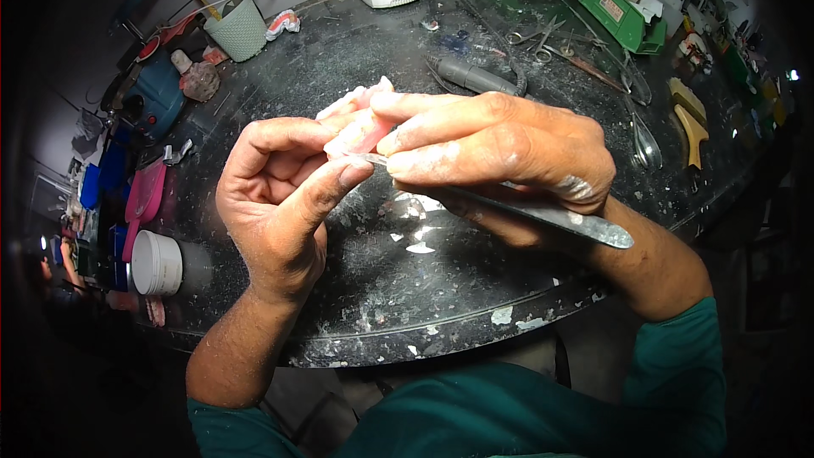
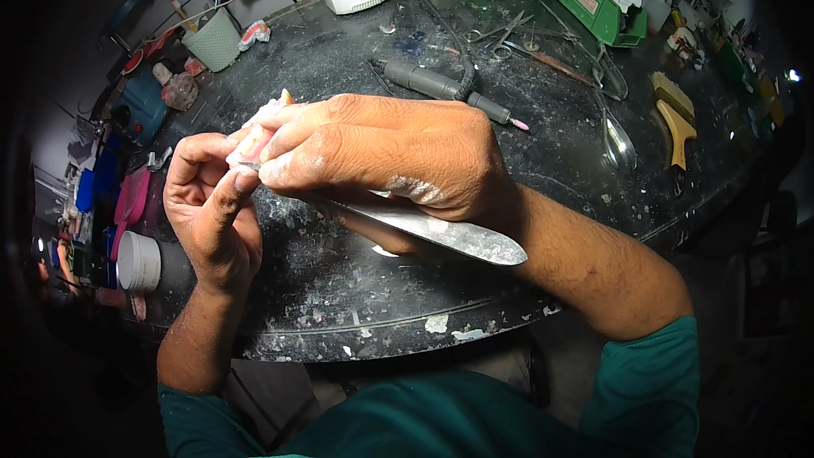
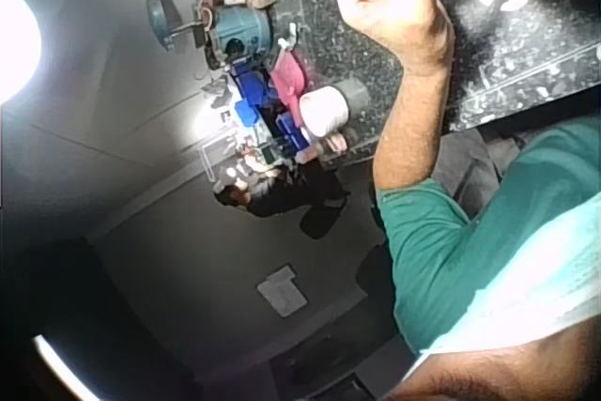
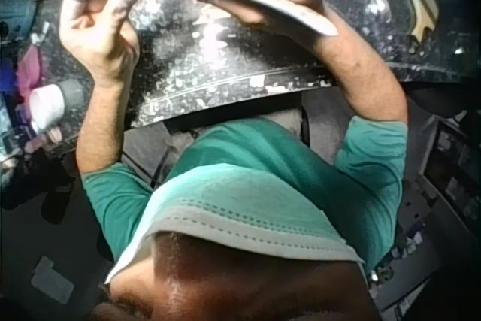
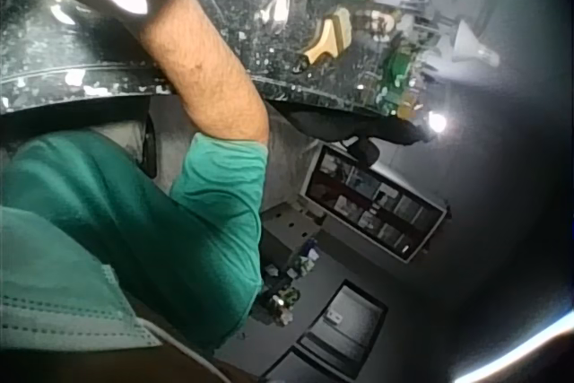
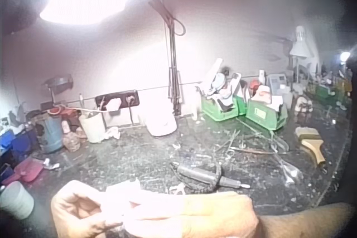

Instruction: The person trims and scrapes a dental prosthesis using a metal hand tool while holding and turning it. Then, the person shapes the prosthesis using an electric handheld rotary tool.

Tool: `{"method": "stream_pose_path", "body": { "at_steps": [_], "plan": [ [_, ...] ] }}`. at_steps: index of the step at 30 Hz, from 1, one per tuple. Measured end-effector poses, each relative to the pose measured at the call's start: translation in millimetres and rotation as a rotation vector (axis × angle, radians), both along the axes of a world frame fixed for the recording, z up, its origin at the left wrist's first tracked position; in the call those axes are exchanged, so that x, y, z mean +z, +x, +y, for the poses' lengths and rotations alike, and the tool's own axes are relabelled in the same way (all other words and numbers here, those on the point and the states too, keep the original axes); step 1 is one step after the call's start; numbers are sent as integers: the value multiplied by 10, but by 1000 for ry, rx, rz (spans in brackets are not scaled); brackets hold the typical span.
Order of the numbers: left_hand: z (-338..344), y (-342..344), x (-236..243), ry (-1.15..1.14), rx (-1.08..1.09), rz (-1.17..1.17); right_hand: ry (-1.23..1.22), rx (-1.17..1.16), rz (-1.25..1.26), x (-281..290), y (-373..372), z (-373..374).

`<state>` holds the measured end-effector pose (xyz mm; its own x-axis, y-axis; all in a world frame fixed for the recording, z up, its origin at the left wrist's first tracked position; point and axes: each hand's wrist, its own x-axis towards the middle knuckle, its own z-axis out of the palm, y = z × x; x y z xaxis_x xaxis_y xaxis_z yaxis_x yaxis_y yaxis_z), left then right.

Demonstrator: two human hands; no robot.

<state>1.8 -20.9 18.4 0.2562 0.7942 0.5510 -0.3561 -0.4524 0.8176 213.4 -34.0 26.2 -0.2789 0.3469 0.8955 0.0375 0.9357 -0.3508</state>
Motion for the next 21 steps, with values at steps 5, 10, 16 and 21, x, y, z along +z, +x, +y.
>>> {"method": "stream_pose_path", "body": {
  "at_steps": [5, 10, 16, 21],
  "plan": [
    [86, -48, -61, 36, -90, -95, 13, -1, 7, -5, -18, 18],
    [71, -9, -41, 48, -75, -92, -17, -58, -29, 34, -8, -40],
    [36, -1, -41, 24, -56, -90, 15, -96, -86, 23, 14, -47],
    [43, -10, -40, 27, -57, -76, -50, -115, -133, 69, 44, -118]
  ]
}}
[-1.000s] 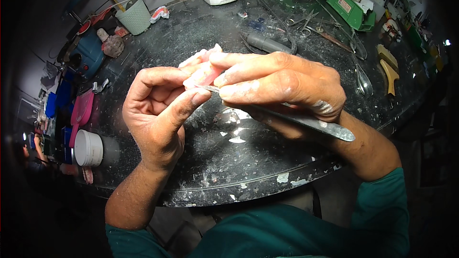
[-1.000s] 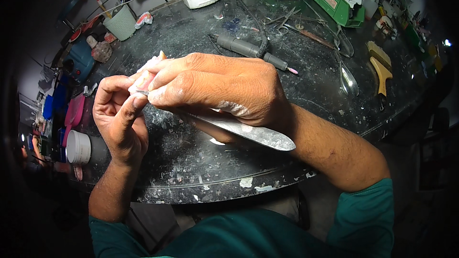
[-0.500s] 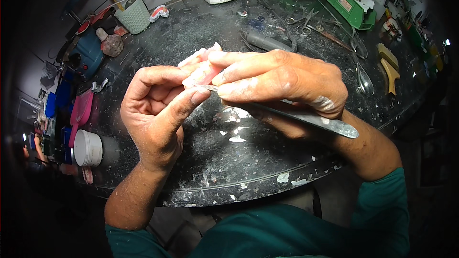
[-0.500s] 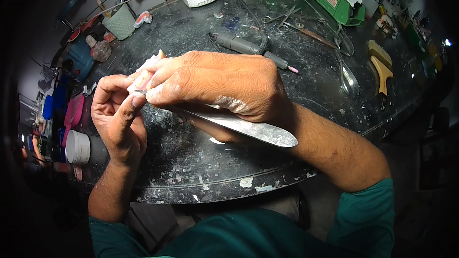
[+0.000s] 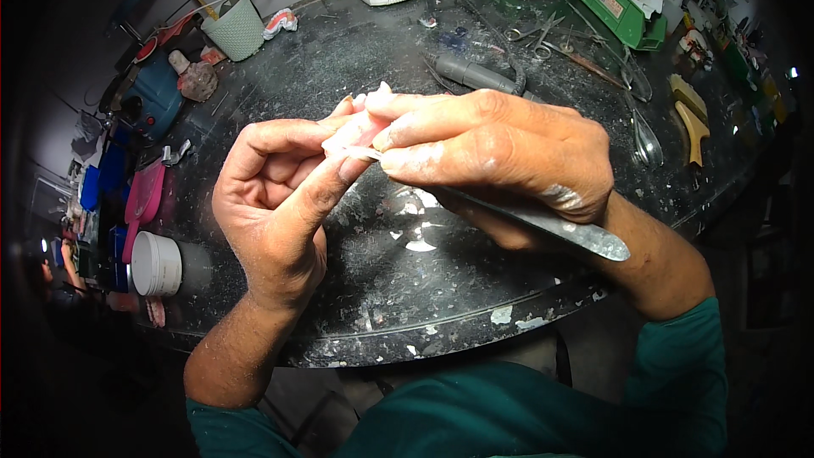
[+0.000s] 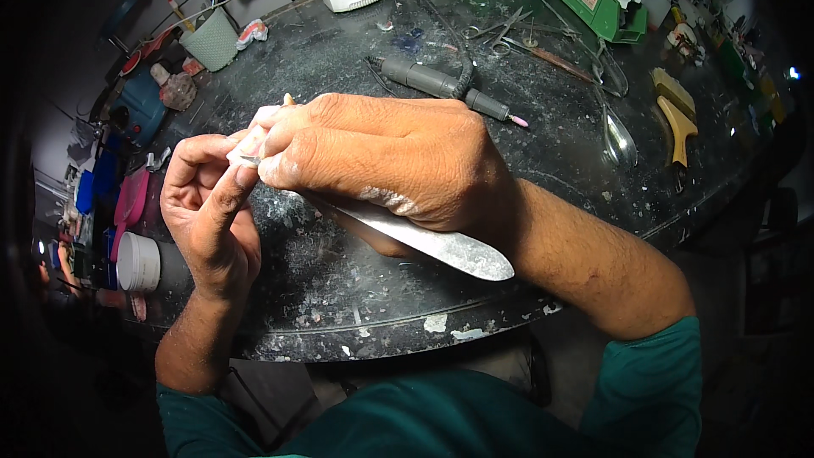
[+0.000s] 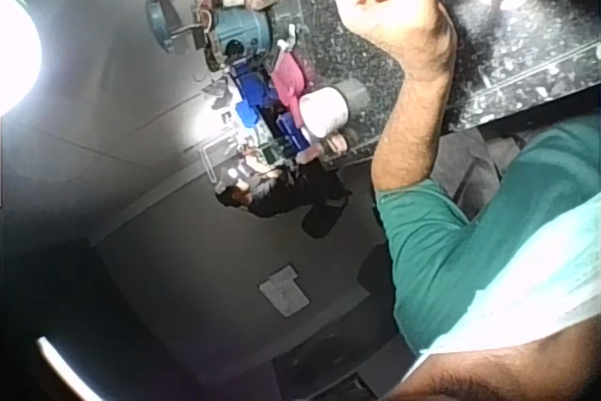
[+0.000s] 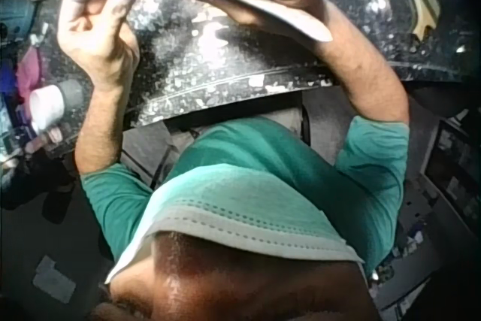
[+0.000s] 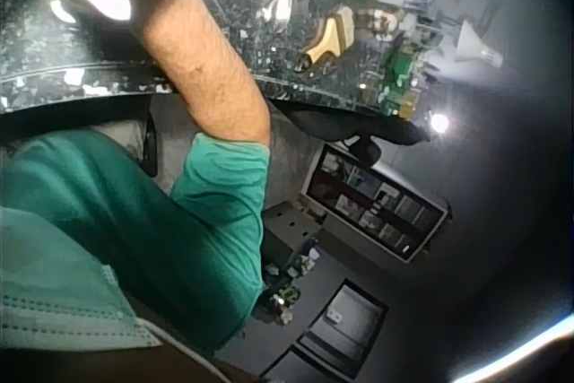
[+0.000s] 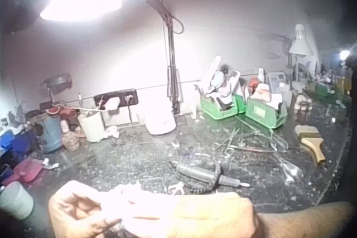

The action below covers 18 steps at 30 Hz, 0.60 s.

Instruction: The person trims and scrapes a dental prosthesis using a metal hand tool while holding and turning it. Then, the person shapes the prosthesis using an electric handheld rotary tool.

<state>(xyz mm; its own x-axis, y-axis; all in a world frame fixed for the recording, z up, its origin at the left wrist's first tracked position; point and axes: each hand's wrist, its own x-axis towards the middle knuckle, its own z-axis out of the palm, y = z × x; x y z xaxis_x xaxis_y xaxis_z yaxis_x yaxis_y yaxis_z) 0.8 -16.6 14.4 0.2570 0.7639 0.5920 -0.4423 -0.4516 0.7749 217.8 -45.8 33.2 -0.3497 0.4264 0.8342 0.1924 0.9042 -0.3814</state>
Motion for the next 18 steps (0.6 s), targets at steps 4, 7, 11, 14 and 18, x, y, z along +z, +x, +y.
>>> {"method": "stream_pose_path", "body": {
  "at_steps": [4, 7, 11, 14, 18],
  "plan": [
    [-51, 10, 34, -11, 43, 60, -42, 3, 21, -13, -10, -26],
    [-57, 8, 31, -8, 76, 105, -25, -6, 6, -22, -11, -17],
    [-62, 21, 39, -4, 91, 108, 36, -49, -3, -48, -30, -4],
    [-58, 13, 28, -4, 86, 110, 55, -67, -15, -48, -32, 5],
    [-42, 13, 18, -6, 100, 115, 116, -87, -22, -70, -56, 43]
  ]
}}
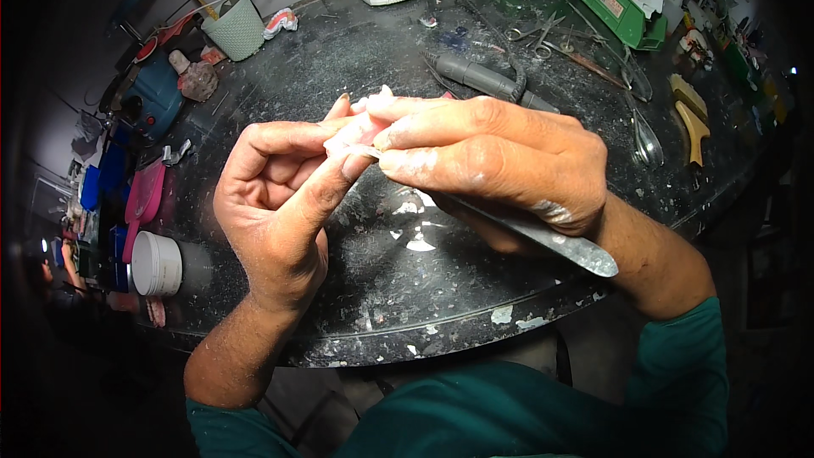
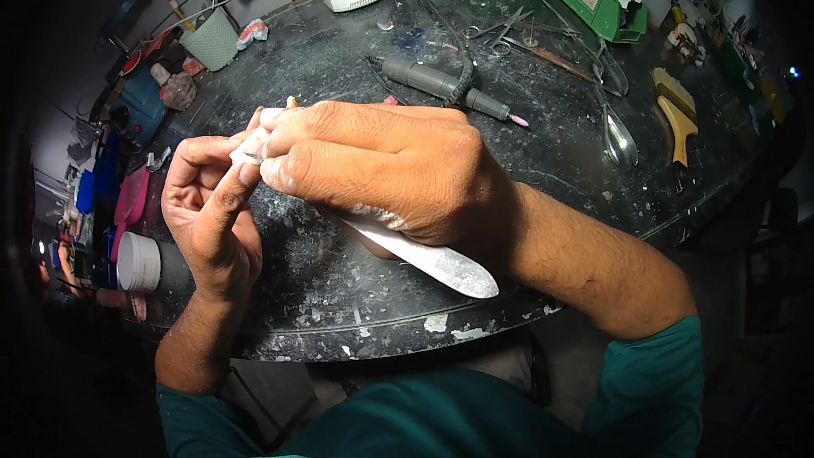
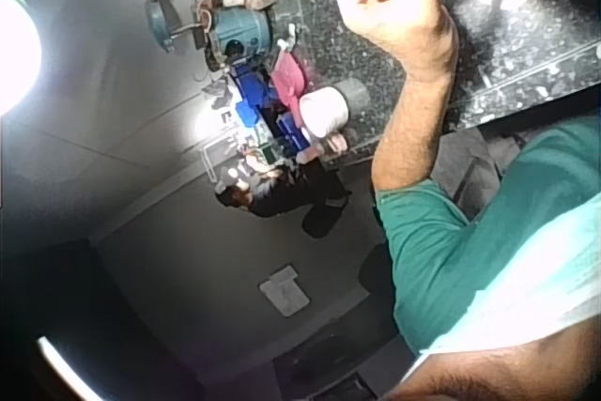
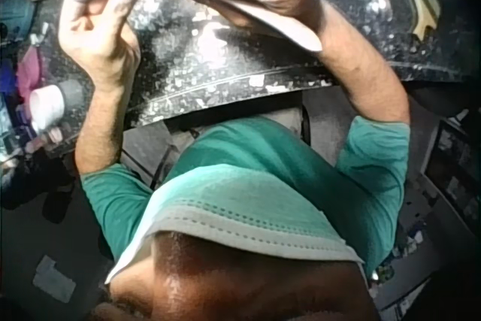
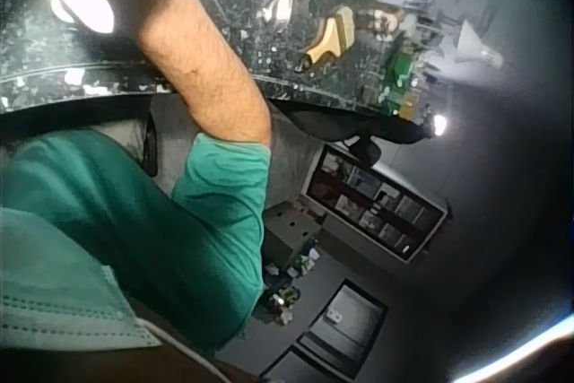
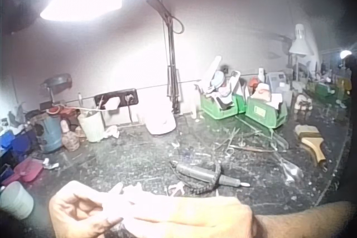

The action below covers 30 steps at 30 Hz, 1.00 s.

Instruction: The person trims and scrapes a dental prosthesis using a metal hand tool while holding and turning it. Then, the person shapes the prosthesis using an electric handheld rotary tool.

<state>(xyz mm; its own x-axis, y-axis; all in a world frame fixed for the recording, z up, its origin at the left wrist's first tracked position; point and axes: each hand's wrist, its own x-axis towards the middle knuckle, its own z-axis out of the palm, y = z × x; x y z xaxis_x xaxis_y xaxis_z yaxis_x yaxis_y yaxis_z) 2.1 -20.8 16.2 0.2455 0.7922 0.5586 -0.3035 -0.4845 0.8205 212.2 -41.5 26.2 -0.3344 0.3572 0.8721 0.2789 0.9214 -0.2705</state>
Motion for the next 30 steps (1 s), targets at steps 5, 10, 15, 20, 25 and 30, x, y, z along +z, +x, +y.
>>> {"method": "stream_pose_path", "body": {
  "at_steps": [5, 10, 15, 20, 25, 30],
  "plan": [
    [55, 10, 4, 43, -63, -52, 190, -30, -12, 3, -20, 58],
    [41, 3, -15, 3, -55, -61, 191, -38, -49, -3, -20, 76],
    [57, 45, -13, -19, -93, -121, 157, -11, 71, -60, -40, 91],
    [60, 20, -34, -5, -85, -130, 75, 32, 85, -44, -25, 67],
    [57, -7, -32, 17, -71, -78, -62, 108, 38, 27, 36, -7],
    [47, 7, -31, 7, -35, -47, -69, 98, 67, 13, 15, -2]
  ]
}}
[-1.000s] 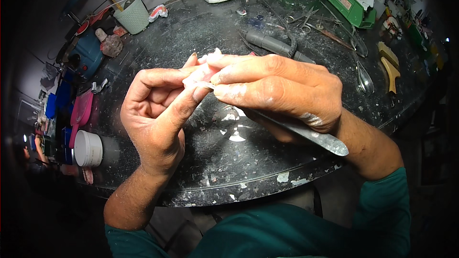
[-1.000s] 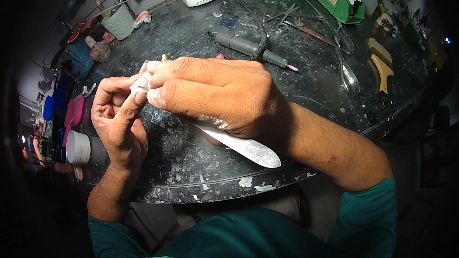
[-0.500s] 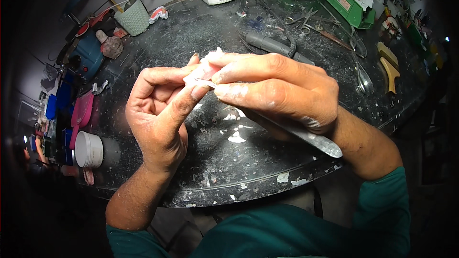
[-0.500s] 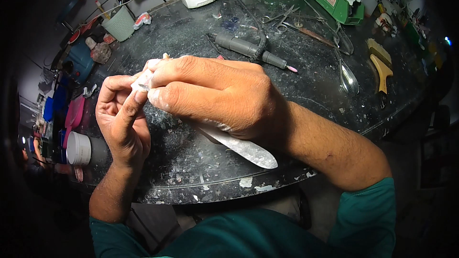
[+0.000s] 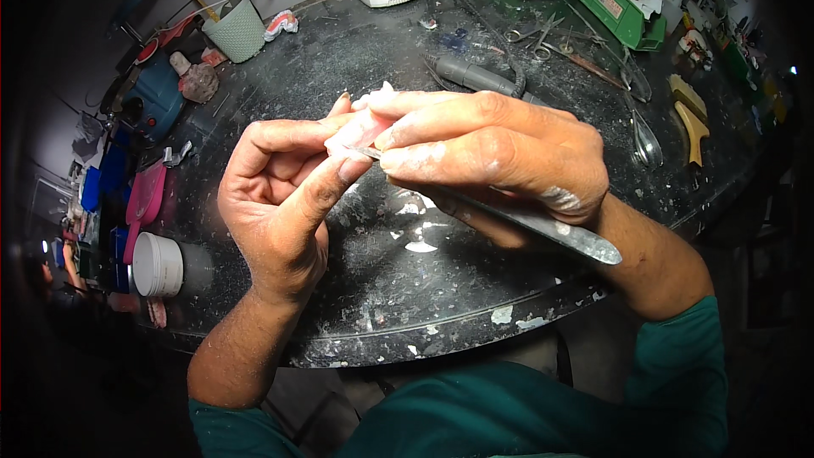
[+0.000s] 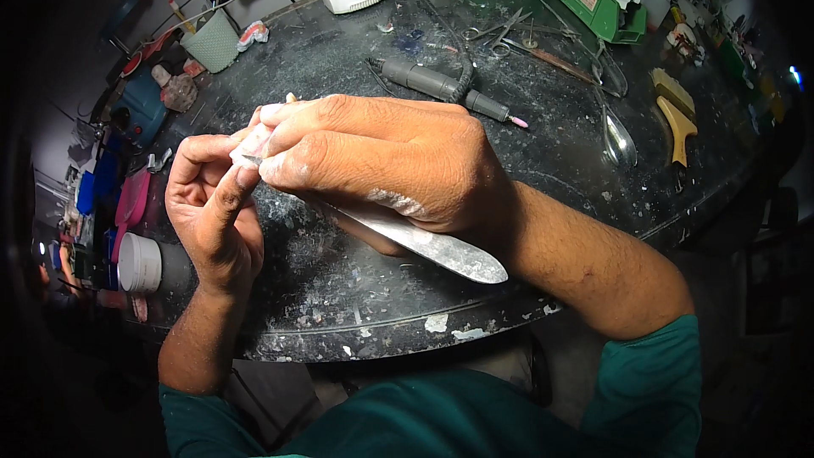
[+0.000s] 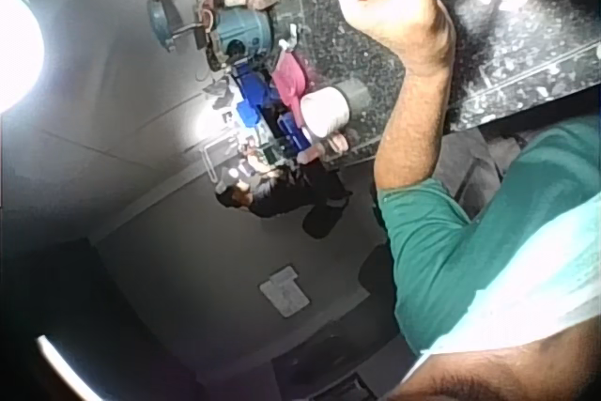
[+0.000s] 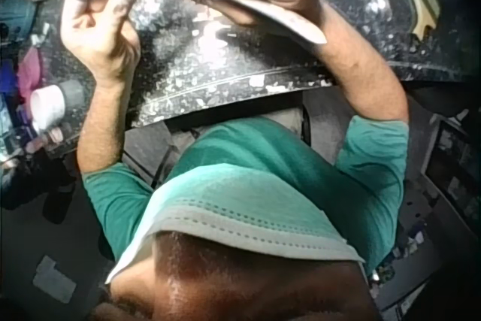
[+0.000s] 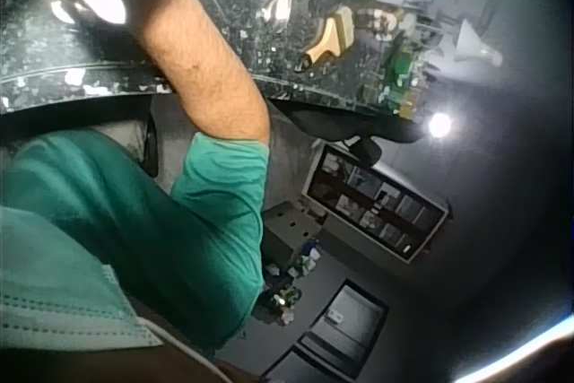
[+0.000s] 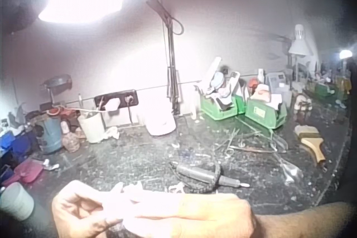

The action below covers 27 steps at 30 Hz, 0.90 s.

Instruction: The person trims and scrapes a dental prosthesis using a metal hand tool while holding and turning it. Then, the person shapes the prosthesis using an electric handheld rotary tool.

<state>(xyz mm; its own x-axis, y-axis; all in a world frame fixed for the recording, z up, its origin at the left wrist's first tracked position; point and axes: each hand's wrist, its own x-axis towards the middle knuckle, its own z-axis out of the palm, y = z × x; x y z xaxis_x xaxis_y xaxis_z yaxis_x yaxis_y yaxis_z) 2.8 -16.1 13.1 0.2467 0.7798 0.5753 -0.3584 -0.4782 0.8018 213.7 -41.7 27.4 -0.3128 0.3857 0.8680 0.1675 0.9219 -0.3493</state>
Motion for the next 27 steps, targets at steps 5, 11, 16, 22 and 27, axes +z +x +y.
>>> {"method": "stream_pose_path", "body": {
  "at_steps": [5, 11, 16, 22, 27],
  "plan": [
    [34, -2, -7, 22, -42, -69, 14, -37, -22, 43, -5, -31],
    [-6, 3, 28, -57, -60, -54, 279, -141, -64, -29, -26, 83],
    [4, 12, 10, -7, -66, -51, 308, -184, -142, -10, -27, 61],
    [-2, 26, 5, -30, -67, -67, 239, -170, -69, -60, -26, 64],
    [3, 11, 0, 12, -47, -53, 218, -75, -6, -69, -35, 80]
  ]
}}
